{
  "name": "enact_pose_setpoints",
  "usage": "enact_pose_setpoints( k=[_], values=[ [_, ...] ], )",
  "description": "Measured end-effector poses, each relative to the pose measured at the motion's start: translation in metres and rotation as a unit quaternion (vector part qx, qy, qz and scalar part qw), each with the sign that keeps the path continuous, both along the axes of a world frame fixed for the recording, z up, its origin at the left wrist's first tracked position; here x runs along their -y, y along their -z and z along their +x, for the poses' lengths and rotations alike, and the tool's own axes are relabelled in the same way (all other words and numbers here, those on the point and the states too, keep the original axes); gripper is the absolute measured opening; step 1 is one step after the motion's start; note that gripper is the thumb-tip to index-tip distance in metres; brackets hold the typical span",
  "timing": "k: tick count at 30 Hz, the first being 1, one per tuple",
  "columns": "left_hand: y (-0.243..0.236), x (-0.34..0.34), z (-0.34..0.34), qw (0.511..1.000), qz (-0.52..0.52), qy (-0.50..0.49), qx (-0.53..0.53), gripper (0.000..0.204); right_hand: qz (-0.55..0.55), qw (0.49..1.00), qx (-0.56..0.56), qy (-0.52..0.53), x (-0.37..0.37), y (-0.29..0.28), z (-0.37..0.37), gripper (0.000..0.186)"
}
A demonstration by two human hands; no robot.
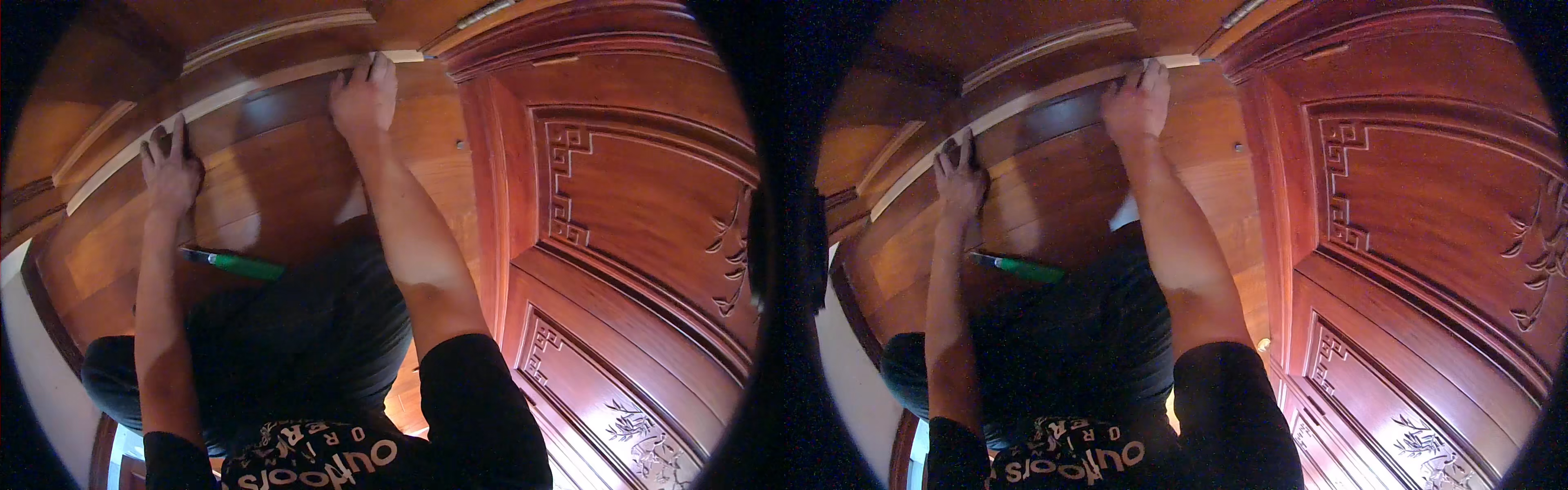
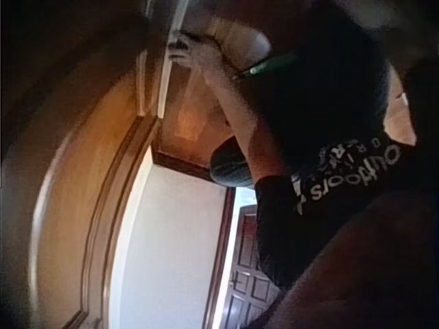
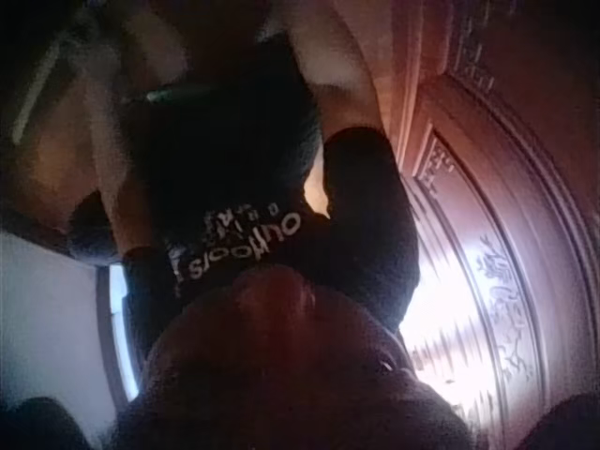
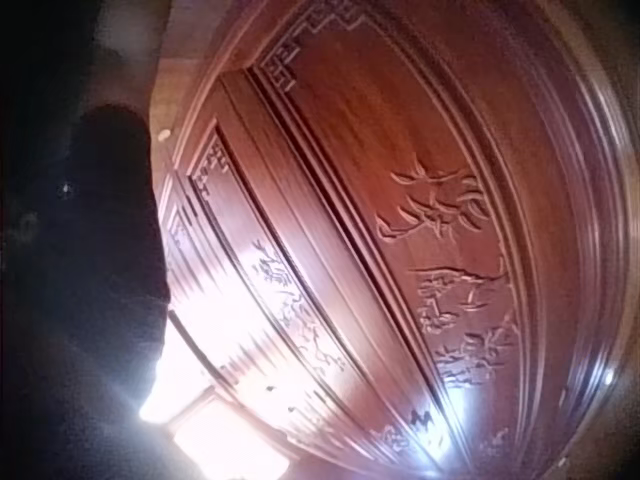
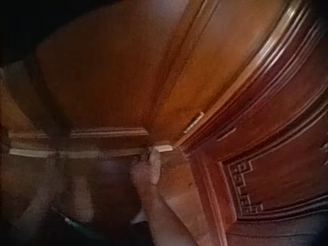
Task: The person is cutting and fitting a piece of wooden trim into the base of a decorative wood wall panel.
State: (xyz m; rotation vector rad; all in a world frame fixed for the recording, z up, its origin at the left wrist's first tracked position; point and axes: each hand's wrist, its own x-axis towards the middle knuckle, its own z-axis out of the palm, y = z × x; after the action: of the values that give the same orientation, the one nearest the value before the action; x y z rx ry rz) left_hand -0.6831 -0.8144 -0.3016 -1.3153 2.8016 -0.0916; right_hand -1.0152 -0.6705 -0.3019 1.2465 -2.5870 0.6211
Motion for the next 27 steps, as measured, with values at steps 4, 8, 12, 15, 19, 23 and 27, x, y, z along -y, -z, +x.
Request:
enact_pose_setpoints(
  k=[4,8,12,15,19,23,27],
  values=[
    [-0.027,-0.01,-0.002,1.0,0.005,-0.011,0.001,0.074,-0.014,1.0,0.002,-0.027,-0.01,0.003,-0.003,0.054],
    [-0.033,0.015,0.04,0.983,0.112,-0.062,-0.133,0.068,-0.061,0.994,-0.089,-0.024,-0.017,-0.005,-0.006,0.044],
    [-0.001,0.085,0.165,0.968,0.004,-0.223,-0.111,0.054,-0.075,0.991,-0.021,-0.106,-0.003,-0.006,0.005,0.039],
    [0.002,0.097,0.184,0.971,0.089,-0.157,0.16,0.049,-0.057,0.988,-0.053,-0.131,-0.018,-0.01,-0.009,0.032],
    [-0.015,0.155,0.287,0.916,0.064,0.007,0.397,0.051,-0.073,0.985,0.018,-0.158,0.01,-0.006,0.02,0.034],
    [-0.015,0.087,0.173,0.948,0.11,-0.243,0.174,0.067,-0.011,0.991,-0.003,-0.135,-0.021,-0.014,-0.007,0.038],
    [-0.029,0.075,0.183,0.945,0.037,-0.325,0.015,0.076,-0.035,0.987,-0.005,-0.157,-0.008,-0.008,0.006,0.037]
  ],
)
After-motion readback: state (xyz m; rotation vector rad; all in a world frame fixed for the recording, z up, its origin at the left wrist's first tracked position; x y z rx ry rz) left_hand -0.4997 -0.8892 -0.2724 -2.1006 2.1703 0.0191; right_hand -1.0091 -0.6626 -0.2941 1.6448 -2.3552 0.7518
